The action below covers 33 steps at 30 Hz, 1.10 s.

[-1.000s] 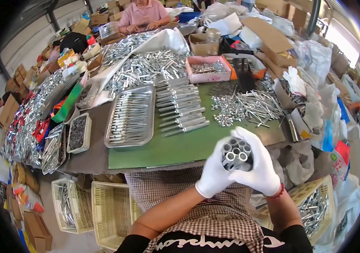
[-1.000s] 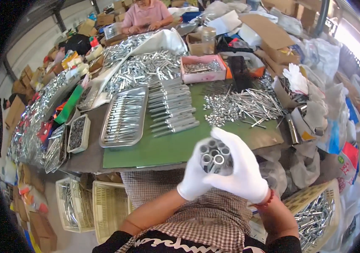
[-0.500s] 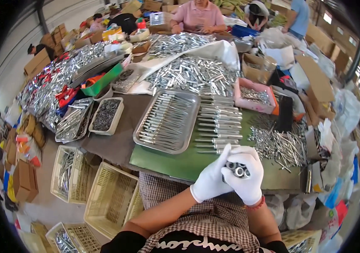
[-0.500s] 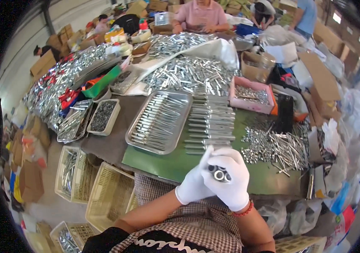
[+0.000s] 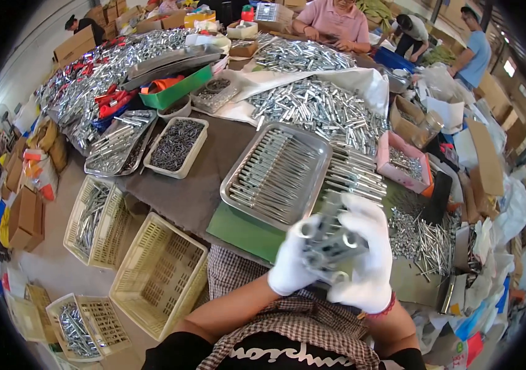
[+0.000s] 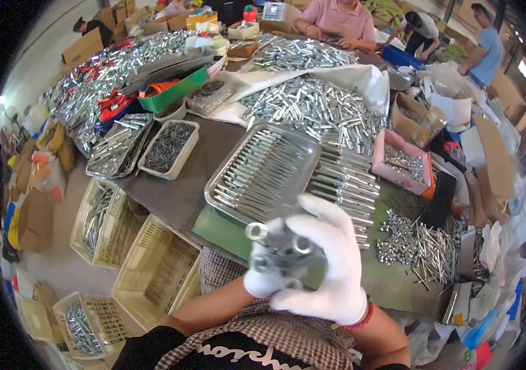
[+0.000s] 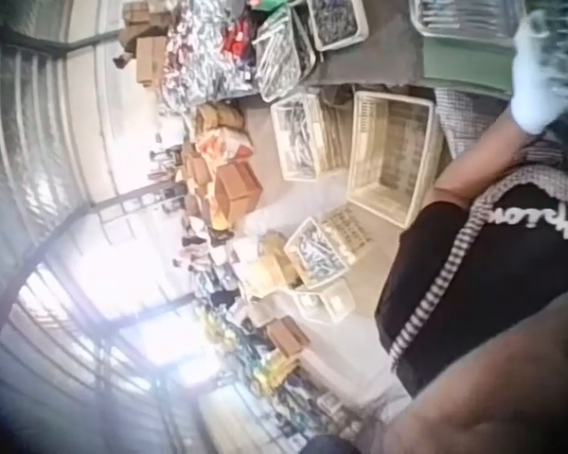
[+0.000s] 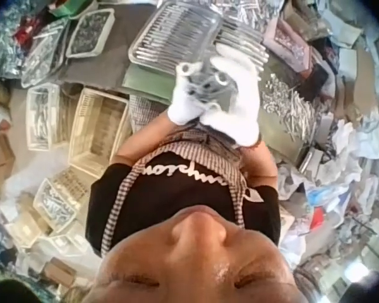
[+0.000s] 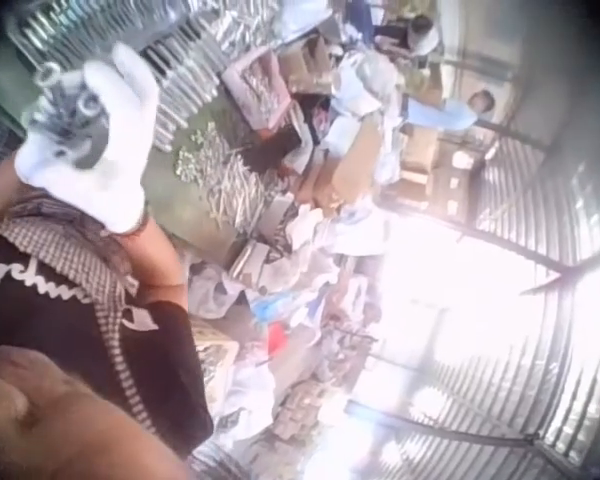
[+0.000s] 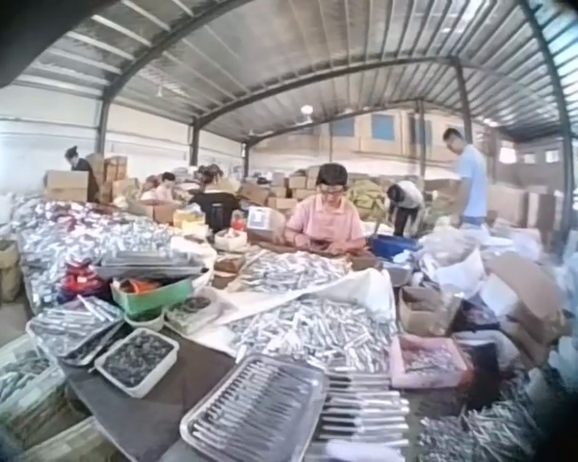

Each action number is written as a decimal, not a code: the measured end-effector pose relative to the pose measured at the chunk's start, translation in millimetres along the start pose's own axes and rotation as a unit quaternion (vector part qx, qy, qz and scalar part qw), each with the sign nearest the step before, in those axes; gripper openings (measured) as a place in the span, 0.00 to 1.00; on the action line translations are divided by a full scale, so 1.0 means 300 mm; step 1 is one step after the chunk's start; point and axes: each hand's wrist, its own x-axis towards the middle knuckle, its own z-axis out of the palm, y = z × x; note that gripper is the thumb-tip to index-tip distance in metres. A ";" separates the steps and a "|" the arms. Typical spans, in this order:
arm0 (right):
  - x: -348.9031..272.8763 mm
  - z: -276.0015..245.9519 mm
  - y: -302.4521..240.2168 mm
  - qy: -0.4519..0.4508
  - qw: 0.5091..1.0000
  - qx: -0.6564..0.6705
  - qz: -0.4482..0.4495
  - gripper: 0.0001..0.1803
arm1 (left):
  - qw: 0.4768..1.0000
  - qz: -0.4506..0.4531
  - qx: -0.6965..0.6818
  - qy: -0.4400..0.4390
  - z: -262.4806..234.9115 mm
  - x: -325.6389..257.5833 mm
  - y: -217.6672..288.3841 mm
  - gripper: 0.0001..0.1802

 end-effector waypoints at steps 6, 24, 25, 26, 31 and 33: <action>0.235 0.104 0.271 -0.010 0.979 -0.202 0.039 0.12 | 0.853 -0.098 -0.500 0.117 -0.191 -0.051 0.122 0.15; 0.297 0.417 0.404 -0.245 0.915 -0.276 0.160 0.10 | 0.964 -0.068 -0.213 0.143 -0.240 -0.099 0.038 0.14; 0.301 0.411 0.409 -0.261 0.908 -0.281 0.172 0.11 | 0.939 -0.087 -0.299 0.146 -0.241 -0.097 0.023 0.14; 0.307 0.406 0.408 -0.263 0.908 -0.277 0.171 0.11 | 0.905 -0.104 -0.383 0.150 -0.228 -0.090 0.032 0.14; 0.306 0.377 0.400 -0.247 0.925 -0.216 0.191 0.15 | 0.871 -0.151 -0.420 0.204 -0.215 -0.089 0.079 0.18; 0.302 0.326 0.384 -0.161 0.959 -0.153 0.176 0.16 | 0.867 -0.146 -0.432 0.201 -0.204 -0.084 0.083 0.17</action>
